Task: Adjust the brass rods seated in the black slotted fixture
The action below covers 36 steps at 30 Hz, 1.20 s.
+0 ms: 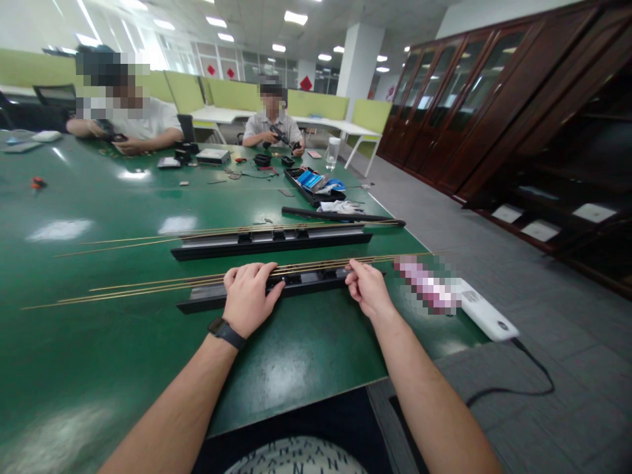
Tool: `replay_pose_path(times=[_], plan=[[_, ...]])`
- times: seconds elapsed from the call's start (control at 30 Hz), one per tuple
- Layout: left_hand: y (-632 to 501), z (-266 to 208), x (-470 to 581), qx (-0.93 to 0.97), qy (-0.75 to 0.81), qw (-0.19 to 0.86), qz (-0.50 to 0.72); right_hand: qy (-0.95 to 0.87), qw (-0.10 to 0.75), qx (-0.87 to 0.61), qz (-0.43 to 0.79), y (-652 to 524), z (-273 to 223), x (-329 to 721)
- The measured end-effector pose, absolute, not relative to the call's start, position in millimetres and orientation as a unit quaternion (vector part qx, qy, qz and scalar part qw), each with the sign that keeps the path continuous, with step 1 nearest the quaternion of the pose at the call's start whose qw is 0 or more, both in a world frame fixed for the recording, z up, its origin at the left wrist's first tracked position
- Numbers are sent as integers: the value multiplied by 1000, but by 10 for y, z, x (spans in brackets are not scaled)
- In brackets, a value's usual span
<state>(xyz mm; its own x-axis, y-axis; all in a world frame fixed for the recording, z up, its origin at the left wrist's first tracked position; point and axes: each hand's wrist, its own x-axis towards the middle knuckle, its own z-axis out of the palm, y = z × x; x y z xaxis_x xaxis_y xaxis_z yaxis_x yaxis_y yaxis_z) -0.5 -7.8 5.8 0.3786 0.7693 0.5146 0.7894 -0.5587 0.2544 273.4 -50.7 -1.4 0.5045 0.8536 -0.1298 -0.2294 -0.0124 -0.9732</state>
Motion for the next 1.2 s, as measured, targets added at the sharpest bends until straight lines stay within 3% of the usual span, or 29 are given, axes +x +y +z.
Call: replay_pose_path(times=[0.93,1.2], plan=[[-81,66,-4,-828,-471,9,-303,-298,622,-586,425,-508,-9,2716],[-78,59,-2,-830,-468,12,-303,-271,653,-572,416,-509,-8,2733]])
